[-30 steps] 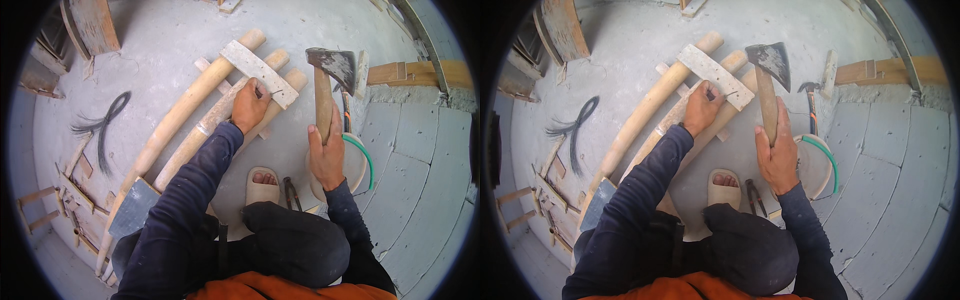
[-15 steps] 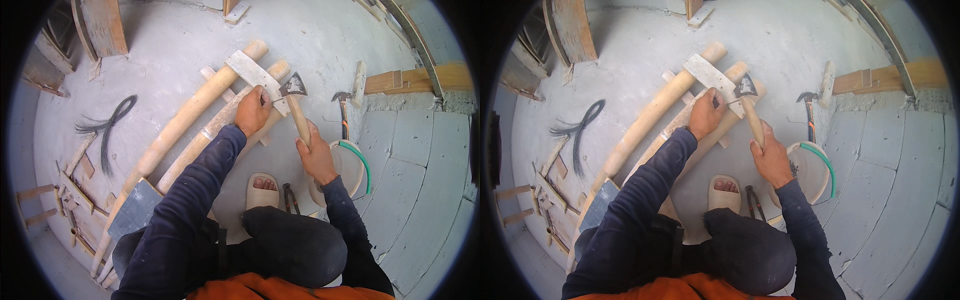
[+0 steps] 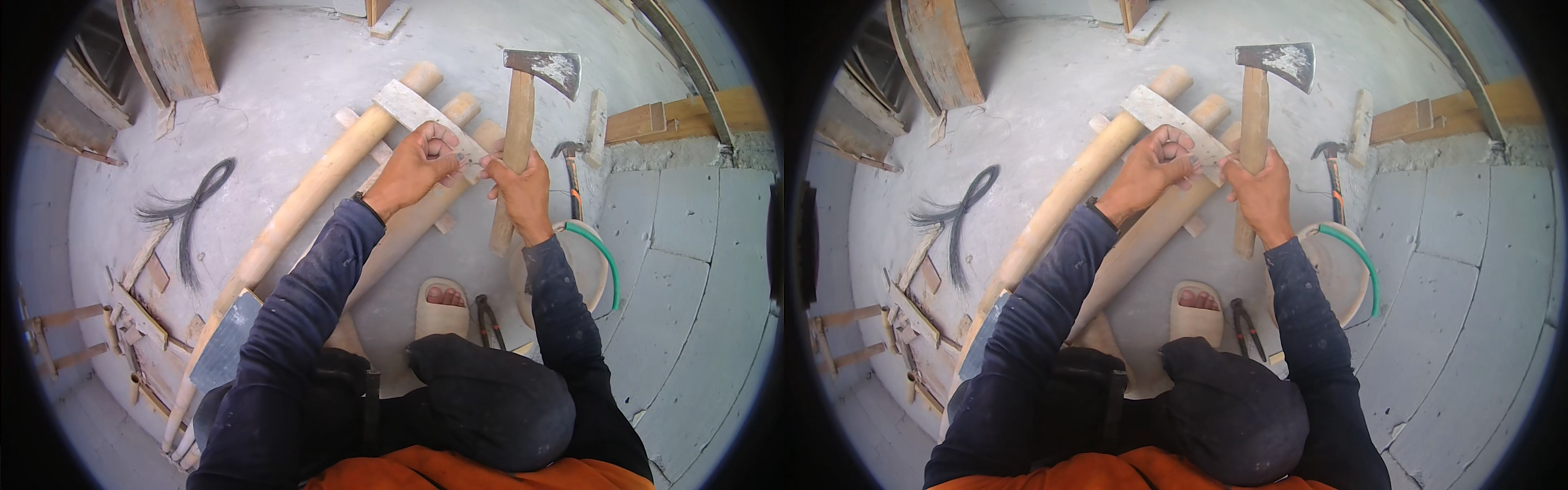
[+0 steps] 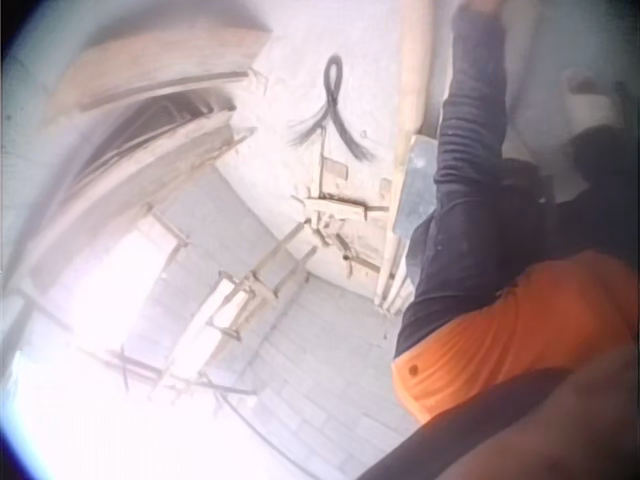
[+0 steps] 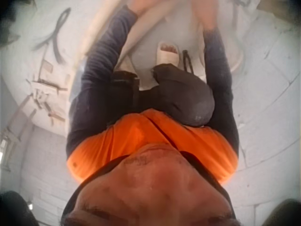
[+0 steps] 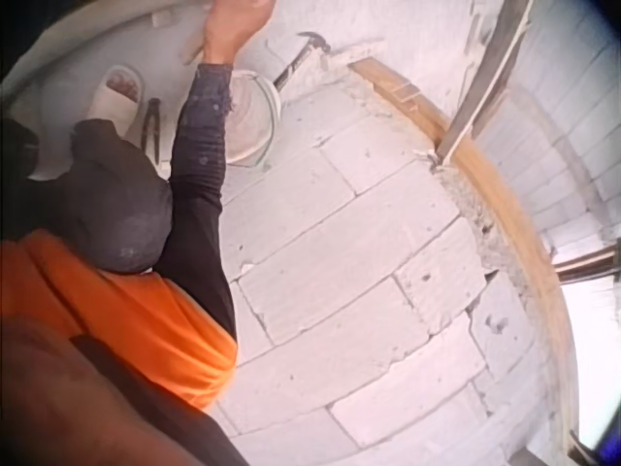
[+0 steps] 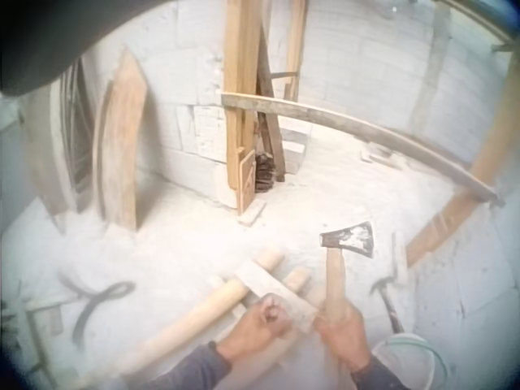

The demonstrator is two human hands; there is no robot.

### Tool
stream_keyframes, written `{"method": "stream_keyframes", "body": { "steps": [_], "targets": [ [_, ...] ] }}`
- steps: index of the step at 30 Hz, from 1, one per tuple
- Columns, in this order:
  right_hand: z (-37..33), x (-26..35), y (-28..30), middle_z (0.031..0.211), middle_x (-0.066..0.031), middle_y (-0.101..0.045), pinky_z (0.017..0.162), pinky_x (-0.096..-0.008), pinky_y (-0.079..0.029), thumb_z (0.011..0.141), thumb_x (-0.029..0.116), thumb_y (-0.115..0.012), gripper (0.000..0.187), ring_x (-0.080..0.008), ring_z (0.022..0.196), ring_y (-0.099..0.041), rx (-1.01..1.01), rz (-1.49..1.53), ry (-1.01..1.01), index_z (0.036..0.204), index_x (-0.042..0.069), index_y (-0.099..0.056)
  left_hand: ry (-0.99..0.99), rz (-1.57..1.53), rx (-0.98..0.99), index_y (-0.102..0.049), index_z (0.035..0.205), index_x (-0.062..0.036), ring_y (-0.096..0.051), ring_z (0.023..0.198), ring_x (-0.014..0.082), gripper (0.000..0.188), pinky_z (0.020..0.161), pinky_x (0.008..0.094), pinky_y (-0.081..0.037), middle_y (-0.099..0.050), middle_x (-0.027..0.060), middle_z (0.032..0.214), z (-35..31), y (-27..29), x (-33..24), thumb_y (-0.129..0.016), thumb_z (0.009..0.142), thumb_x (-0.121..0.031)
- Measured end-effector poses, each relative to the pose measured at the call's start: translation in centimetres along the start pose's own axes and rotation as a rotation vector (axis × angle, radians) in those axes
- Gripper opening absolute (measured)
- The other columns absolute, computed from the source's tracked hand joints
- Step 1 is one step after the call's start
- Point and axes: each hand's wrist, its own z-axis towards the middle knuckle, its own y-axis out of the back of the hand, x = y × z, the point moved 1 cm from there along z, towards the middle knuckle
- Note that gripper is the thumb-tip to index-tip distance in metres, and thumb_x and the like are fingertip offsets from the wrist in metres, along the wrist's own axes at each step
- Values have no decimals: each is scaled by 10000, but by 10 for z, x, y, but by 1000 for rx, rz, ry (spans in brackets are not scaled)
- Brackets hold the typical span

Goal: The person secures a small board to a set of bamboo poles by hammering nails through the board into the poles.

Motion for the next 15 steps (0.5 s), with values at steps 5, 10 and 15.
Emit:
{"method": "stream_keyframes", "body": {
  "steps": [5,10,15],
  "targets": [
    [-4,4,-15,1007,-99,-732,571,-275,-580,940,88,-789,412,-149,804,-724,-23,282,-27,1278,-29,-584,66,-493,-23,-615,1432,5,-732,1149,184,367,962,317,-604,-768,119,1169,-18,6,5,-643,1091,-127],
    [-9,-11,-18,997,-94,-734,580,-266,-564,960,151,-815,470,-142,787,-712,49,375,-85,1319,-18,-563,-20,-383,-109,-746,1273,-5,-735,1023,132,257,939,295,-591,-786,70,1127,-30,-31,19,-691,1074,-158],
    [-14,-12,-10,929,-73,-717,525,-270,-534,992,208,-790,418,-111,656,-649,60,210,-163,1303,0,-601,-136,26,-367,-792,1133,-1,-658,886,86,240,825,276,-542,-763,19,983,3,4,21,-692,1072,-211]
  ]
}}
